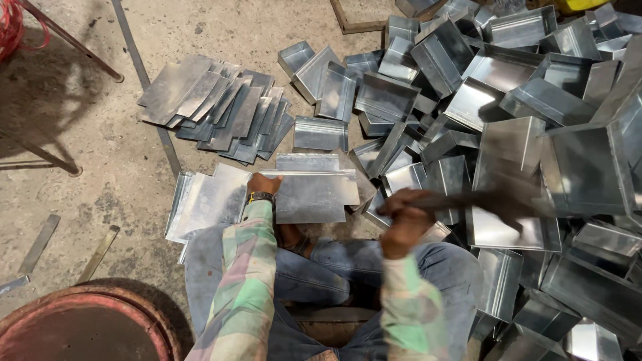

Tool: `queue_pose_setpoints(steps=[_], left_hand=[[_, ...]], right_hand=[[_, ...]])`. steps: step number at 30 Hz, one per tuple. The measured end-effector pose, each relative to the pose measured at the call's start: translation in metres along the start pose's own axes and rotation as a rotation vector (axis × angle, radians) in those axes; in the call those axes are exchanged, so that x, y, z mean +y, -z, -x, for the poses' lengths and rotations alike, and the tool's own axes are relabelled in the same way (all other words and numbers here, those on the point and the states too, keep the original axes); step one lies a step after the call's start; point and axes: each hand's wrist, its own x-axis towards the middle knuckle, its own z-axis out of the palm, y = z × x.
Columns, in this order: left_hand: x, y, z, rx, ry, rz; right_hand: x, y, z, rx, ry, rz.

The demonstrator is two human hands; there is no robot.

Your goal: The person hammers flat pieces of sheet metal into rectangular box shapes by hand using a hammer.

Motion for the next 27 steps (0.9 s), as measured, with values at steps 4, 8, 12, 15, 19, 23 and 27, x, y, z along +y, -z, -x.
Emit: queue_pose_setpoints(steps=[4, 8, 12, 15, 19, 23, 27], left_hand=[[0.001, 0.004, -0.004, -0.025, -0.015, 0.011], [0.005, 0.007, 0.0, -0.002, -0.065, 0.016], [0.016, 0.016, 0.009, -0.033, 0.01, 0.011], [0.017, 0.019, 0.013, -0.035, 0.037, -0.023], [0.012, 0.016, 0.011, -0.022, 0.003, 0.001], [0.011, 0.012, 0.006, -0.03, 0.021, -0.036], [0.006, 0.003, 0.0, -0.036, -0.015, -0.035]], right_hand=[[0.104, -0.013, 0.116, -0.277, -0.428, 0.6], [0.081, -0.001, 0.083, -0.211, -0.64, 0.535], [-0.03, 0.004, 0.006, 0.035, -0.685, 0.015], [-0.094, 0.001, -0.043, 0.079, -0.342, -0.194], [-0.087, -0.006, -0.057, 0.079, -0.073, -0.277], [0.003, -0.017, 0.022, 0.112, -0.288, -0.085], [0.085, -0.008, 0.104, -0.278, -0.539, 0.615]])
